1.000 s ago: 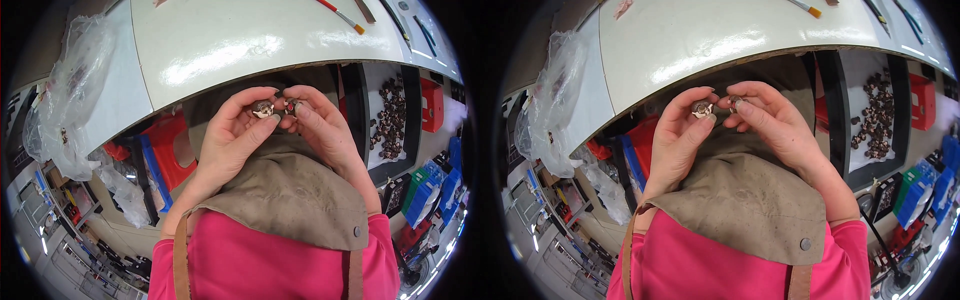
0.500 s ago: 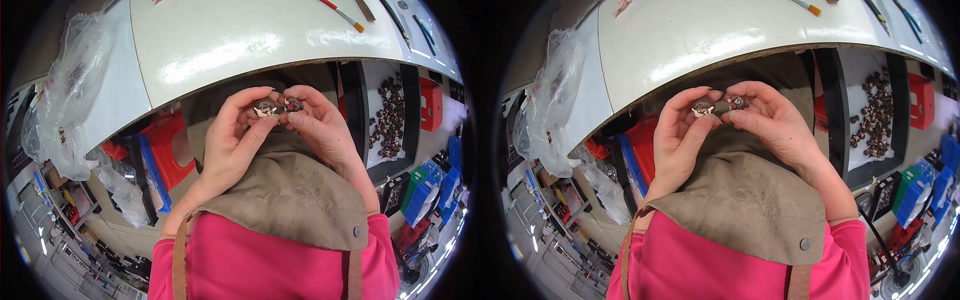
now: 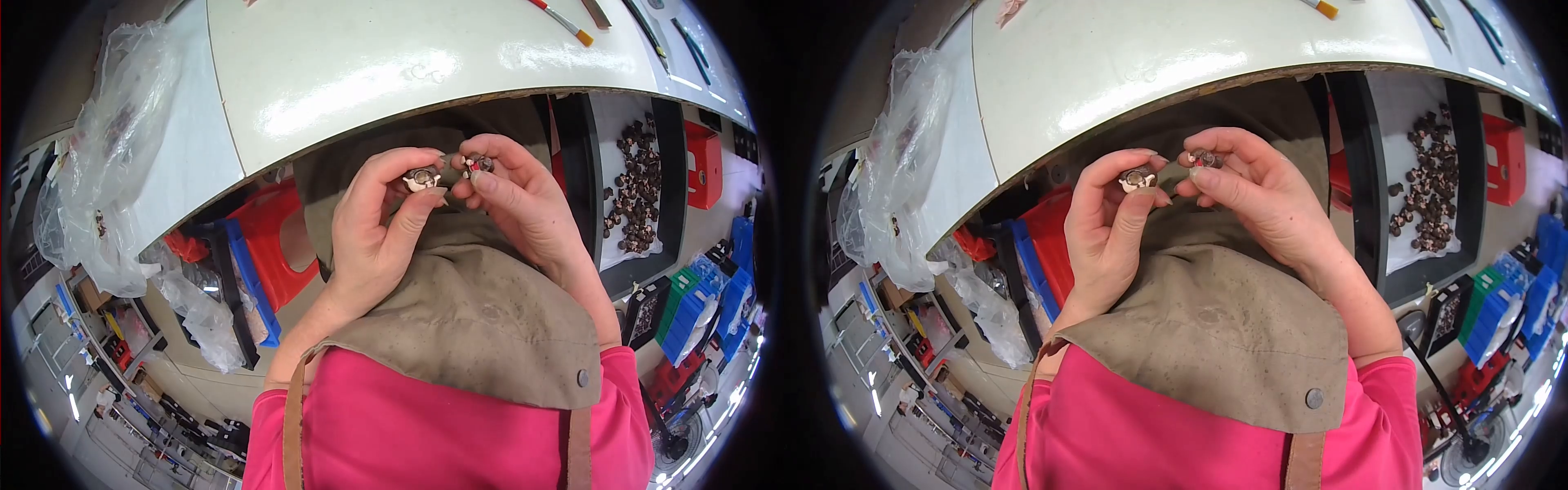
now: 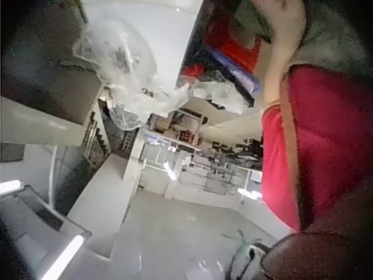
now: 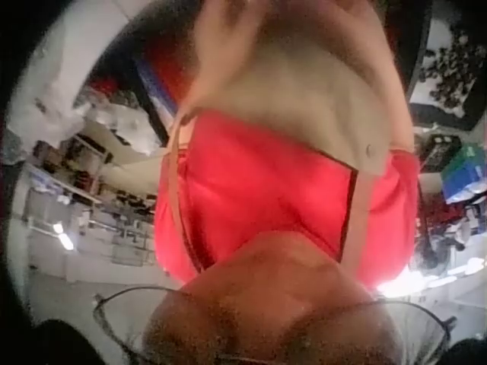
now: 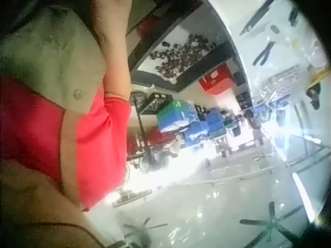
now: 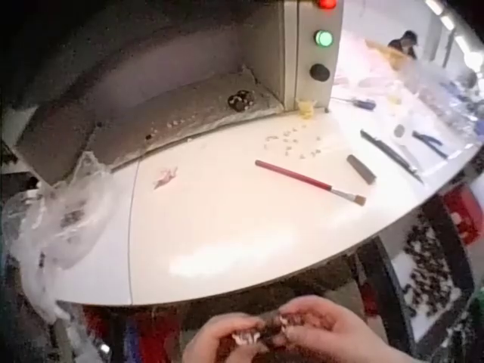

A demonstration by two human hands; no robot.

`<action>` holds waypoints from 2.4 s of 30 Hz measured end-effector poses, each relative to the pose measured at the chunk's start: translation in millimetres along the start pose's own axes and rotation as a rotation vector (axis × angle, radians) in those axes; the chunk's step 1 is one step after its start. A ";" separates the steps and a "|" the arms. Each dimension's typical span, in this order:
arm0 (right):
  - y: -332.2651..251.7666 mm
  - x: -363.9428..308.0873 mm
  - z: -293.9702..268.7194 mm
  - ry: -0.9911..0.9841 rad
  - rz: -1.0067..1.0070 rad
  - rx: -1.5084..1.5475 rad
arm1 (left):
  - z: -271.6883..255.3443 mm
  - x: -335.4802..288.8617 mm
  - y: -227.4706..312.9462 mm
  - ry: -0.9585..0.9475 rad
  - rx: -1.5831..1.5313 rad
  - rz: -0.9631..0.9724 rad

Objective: Apply glue to small brown components and attach gold metal studs at a factory workstation.

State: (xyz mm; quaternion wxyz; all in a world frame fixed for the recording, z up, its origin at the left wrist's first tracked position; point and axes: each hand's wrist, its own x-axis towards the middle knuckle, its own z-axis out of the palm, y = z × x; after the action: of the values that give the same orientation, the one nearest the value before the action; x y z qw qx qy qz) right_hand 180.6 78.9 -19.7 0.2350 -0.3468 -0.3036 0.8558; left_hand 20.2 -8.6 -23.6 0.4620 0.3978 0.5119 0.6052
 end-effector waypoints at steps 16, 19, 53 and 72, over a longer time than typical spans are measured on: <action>-37.5 3.5 -11.3 0.231 -0.576 -0.614 | -4.6 0.8 -5.5 -0.112 -0.001 -0.066; -70.1 11.1 -13.6 0.319 -0.774 -0.746 | -4.9 -0.6 -4.0 -0.131 -0.076 -0.082; -38.9 -3.3 14.2 -0.416 -0.136 -1.304 | -8.8 -17.1 -9.4 -0.120 -0.056 -0.013; -23.8 -7.5 19.9 -0.361 -0.039 -1.186 | -6.0 -17.6 -8.4 -0.099 0.318 0.125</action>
State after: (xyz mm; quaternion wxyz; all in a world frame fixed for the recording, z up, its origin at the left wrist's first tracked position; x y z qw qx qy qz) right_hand 175.3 83.9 11.4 -0.0373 -0.2626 -0.7686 0.5821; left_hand 20.3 -26.7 -33.0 0.3794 0.5262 0.5519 0.5240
